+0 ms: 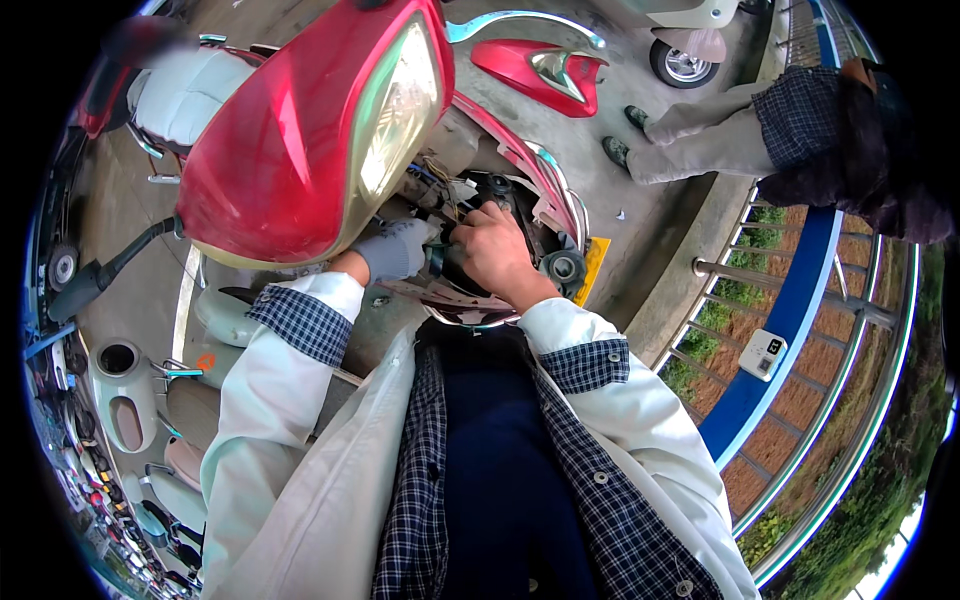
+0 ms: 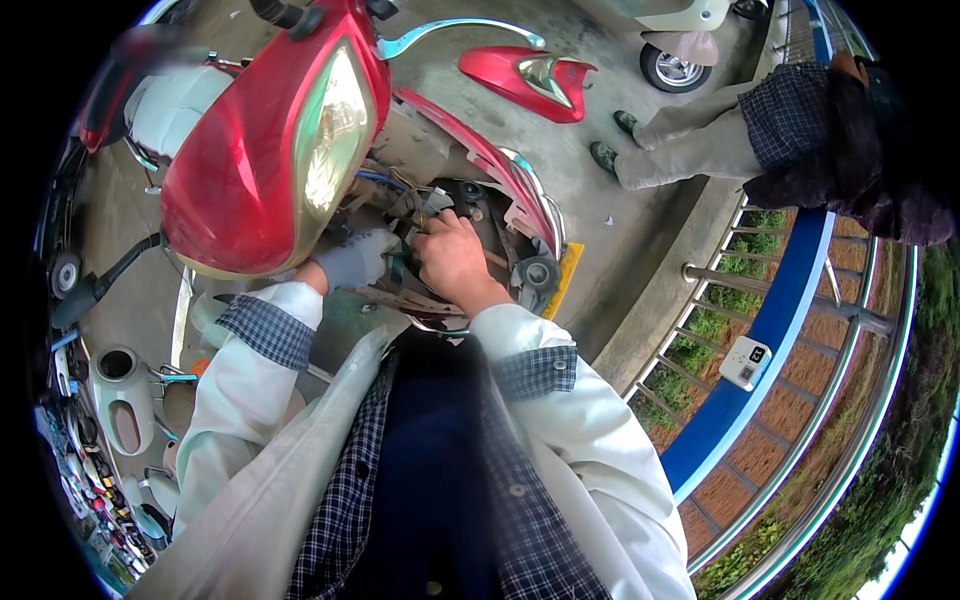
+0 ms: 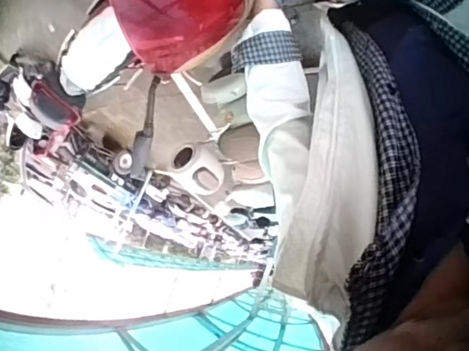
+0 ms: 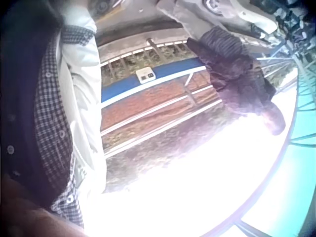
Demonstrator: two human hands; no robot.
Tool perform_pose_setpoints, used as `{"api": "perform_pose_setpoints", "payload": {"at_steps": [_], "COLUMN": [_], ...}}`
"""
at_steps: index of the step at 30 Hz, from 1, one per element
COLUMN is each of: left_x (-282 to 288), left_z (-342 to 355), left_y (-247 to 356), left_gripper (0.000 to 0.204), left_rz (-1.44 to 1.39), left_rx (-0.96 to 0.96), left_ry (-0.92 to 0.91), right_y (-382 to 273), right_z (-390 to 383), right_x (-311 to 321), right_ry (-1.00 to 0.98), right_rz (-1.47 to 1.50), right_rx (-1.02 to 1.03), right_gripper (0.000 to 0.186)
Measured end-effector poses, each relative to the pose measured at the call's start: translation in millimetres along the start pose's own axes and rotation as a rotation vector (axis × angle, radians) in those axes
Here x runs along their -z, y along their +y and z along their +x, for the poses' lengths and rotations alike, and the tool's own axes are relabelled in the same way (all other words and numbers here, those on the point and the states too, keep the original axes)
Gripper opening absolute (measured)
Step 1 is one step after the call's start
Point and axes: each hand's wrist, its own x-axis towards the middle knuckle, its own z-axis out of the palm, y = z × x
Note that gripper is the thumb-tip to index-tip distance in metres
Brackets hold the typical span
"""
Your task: The person repairs the electrical system of a red scooter by hand, using electrical tape to wrap exposed wires and a screwdriver to tighten connections. The person works on the wiring under the front fairing and later adjusts the dashboard area.
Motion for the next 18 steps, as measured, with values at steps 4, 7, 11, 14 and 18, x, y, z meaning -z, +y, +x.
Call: {"api": "perform_pose_setpoints", "payload": {"at_steps": [4,7,11,14,18], "left_x": [-3,-2,1,4,16], "left_z": [-2,-11,-12,-4,20], "left_y": [7,15,17,16,9], "left_gripper": [0.028,0.028,0.023,0.017,0.018], "left_rz": [0.025,-0.114,0.054,-0.124,-0.496], "left_rx": [-0.102,-0.149,-0.171,0.024,0.307], "left_ry": [0.217,0.308,0.269,0.104,-0.206], "right_y": [10,15,19,9,2], "right_z": [-1,0,-1,-2,-5], "right_x": [-1,-6,-18,-8,-2], "right_ry": [-0.010,-0.022,-0.018,-0.025,0.148], "right_rz": [0.084,0.145,0.190,0.116,0.037], "right_rx": [-0.040,-0.069,-0.080,-0.035,0.043], "right_gripper": [0.026,0.026,0.026,0.028,0.025]}}
